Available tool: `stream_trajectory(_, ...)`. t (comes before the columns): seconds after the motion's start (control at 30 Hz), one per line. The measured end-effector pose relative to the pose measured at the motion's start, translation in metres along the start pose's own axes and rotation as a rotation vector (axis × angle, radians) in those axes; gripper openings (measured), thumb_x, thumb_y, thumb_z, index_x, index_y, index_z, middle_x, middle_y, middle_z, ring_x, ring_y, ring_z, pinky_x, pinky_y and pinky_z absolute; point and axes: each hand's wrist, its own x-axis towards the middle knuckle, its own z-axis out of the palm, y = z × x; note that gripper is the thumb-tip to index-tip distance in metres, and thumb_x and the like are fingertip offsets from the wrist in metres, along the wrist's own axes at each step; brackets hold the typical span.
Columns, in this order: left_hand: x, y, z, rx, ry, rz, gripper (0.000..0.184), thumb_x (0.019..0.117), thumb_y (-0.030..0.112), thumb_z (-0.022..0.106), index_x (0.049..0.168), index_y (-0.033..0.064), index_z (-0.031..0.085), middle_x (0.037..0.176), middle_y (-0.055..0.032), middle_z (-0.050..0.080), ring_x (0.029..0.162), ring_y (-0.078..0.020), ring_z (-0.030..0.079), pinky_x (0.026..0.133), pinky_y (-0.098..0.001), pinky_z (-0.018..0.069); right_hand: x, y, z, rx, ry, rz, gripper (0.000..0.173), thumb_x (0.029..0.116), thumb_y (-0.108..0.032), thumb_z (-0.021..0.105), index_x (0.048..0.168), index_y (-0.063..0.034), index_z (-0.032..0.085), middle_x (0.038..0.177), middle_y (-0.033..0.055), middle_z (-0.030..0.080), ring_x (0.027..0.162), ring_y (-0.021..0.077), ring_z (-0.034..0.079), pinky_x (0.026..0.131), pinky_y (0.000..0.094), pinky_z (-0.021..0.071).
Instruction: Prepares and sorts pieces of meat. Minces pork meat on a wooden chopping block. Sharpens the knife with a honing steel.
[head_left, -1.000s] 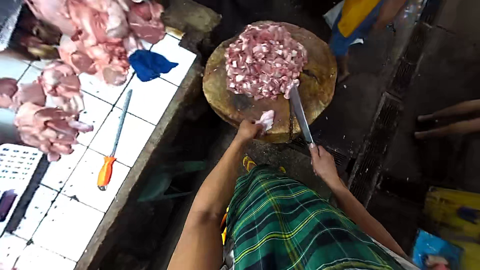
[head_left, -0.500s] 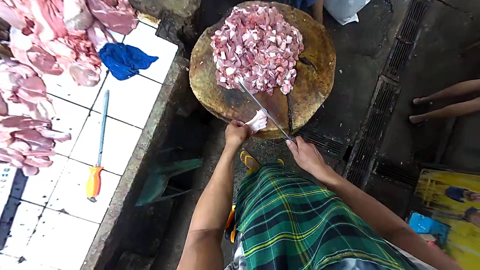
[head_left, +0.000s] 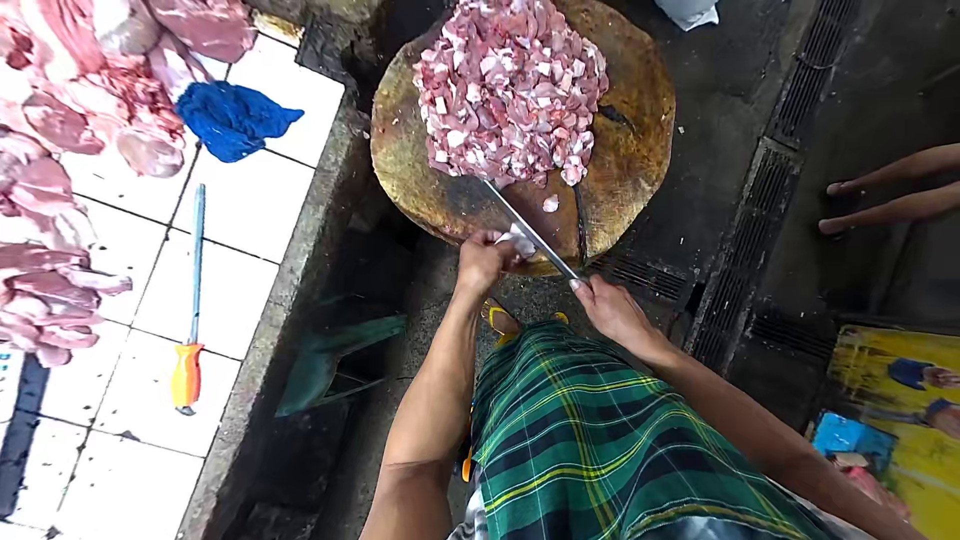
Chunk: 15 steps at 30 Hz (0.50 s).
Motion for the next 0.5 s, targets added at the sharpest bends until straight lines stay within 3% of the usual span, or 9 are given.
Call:
stream_trajectory(0.1, -0.001, 0.03, 0.013, -0.15, -0.082, 0.08, 0.03, 0.0942, 0.013, 0.072, 0.119, 0.0014, 0.061, 0.094, -0.0105, 0.071, 0.077, -0.0176, 0.069, 0.072, -0.0353, 0.0607, -0.005, 0.013, -0.011, 0.009, -0.01, 0.099, 0.072, 0.1045, -0.068, 0.028, 0.11, -0.0066, 0.065, 0.086, 0.0165, 0.067, 0.082, 0.0356, 0.069, 0.073, 0.059, 0.0556)
stream_trajectory(0.17, -0.001, 0.043, 0.02, -0.117, -0.094, 0.106, 0.025, 0.0948, 0.011, 0.071, 0.117, 0.0029, 0.062, 0.093, -0.0092, 0.07, 0.075, -0.0163, 0.068, 0.069, -0.0335, 0.0599, -0.009, 0.023, -0.016, 0.07, 0.021, 0.165, 0.072, 0.1051, -0.067, 0.027, 0.114, -0.0061, 0.065, 0.087, 0.0178, 0.067, 0.081, 0.0355, 0.069, 0.073, 0.0581, 0.056)
stream_trajectory(0.27, 0.017, 0.033, 0.023, 0.172, -0.105, 0.095, 0.025, 0.0967, 0.02, 0.071, 0.118, 0.0066, 0.069, 0.1, -0.0086, 0.074, 0.085, -0.0175, 0.072, 0.08, -0.0395, 0.0615, -0.015, 0.027, -0.028, 0.127, 0.09, 0.17, 0.07, 0.1059, -0.065, 0.026, 0.114, -0.0071, 0.065, 0.082, 0.0146, 0.065, 0.074, 0.0321, 0.067, 0.069, 0.0557, 0.0565)
stream_trajectory(0.37, 0.032, 0.007, 0.022, 0.467, -0.038, 0.099, 0.041, 0.0924, 0.032, 0.074, 0.125, 0.008, 0.07, 0.109, -0.0149, 0.074, 0.102, -0.0301, 0.071, 0.094, -0.0575, 0.056, -0.03, 0.012, -0.038, 0.168, 0.272, -0.014, 0.061, 0.1083, -0.059, 0.03, 0.11, -0.0079, 0.064, 0.07, 0.0063, 0.061, 0.062, 0.0234, 0.063, 0.058, 0.048, 0.0554)
stream_trajectory(0.43, 0.026, 0.004, 0.026, 0.532, 0.031, 0.101, 0.044, 0.092, 0.03, 0.073, 0.128, 0.0063, 0.067, 0.113, -0.0174, 0.073, 0.107, -0.0341, 0.07, 0.096, -0.0607, 0.0544, -0.037, 0.0, -0.039, 0.179, 0.431, -0.172, 0.054, 0.1086, -0.053, 0.035, 0.106, -0.007, 0.063, 0.065, 0.0025, 0.058, 0.055, 0.0173, 0.059, 0.05, 0.0408, 0.0525)
stream_trajectory(0.5, 0.023, 0.003, 0.03, 0.559, 0.099, 0.117, 0.035, 0.0932, 0.025, 0.07, 0.121, 0.0048, 0.068, 0.109, -0.0181, 0.072, 0.103, -0.0352, 0.07, 0.092, -0.0616, 0.0549, -0.031, -0.003, -0.033, 0.166, 0.512, -0.263, 0.054, 0.1079, -0.053, 0.038, 0.107, -0.0052, 0.063, 0.063, 0.0017, 0.056, 0.051, 0.0151, 0.057, 0.046, 0.0371, 0.0507)
